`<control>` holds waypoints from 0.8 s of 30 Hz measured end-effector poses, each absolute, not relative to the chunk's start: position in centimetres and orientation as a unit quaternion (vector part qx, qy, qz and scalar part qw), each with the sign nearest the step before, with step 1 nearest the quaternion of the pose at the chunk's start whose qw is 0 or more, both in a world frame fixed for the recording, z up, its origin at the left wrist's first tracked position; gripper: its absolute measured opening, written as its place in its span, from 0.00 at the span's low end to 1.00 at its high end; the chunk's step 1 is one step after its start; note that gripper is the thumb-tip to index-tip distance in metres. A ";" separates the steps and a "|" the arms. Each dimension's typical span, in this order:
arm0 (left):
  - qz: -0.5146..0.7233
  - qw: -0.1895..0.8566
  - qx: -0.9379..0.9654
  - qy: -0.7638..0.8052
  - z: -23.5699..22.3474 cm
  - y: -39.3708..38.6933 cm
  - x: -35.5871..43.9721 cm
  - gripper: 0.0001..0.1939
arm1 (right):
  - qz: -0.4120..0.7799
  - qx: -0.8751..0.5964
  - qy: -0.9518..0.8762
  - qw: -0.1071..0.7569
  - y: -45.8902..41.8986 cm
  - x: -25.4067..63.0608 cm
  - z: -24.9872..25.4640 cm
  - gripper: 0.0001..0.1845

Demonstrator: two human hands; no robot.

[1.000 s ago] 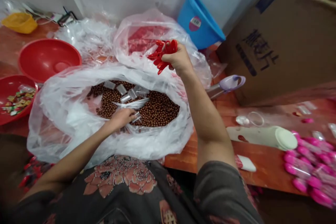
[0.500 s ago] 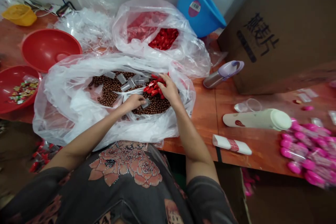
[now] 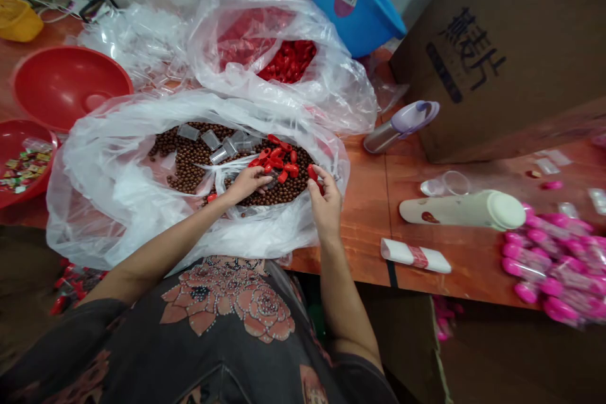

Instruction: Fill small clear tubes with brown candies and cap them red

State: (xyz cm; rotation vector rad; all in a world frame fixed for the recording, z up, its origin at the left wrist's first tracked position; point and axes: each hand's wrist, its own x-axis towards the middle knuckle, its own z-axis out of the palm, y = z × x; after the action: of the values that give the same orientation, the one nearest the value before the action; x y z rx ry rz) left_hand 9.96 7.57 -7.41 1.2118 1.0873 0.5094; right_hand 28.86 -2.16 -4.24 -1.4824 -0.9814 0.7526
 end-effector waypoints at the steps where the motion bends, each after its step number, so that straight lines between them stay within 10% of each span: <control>1: 0.233 0.676 0.514 0.473 -7.2 7.4 9.6 0.07 | 0.338 -0.629 -0.404 0.571 -2.4 28.7 -4.4 0.20; 24: 0.360 0.698 0.457 0.418 -3.0 3.9 2.9 0.23 | 0.567 -0.519 -0.340 0.542 -0.8 23.2 -3.1 0.24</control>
State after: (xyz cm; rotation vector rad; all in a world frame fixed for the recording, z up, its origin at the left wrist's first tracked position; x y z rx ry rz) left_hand 2.91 3.85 -2.96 1.0191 0.9320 0.8019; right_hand 23.20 -0.75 -3.12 -1.2318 -0.8063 1.3464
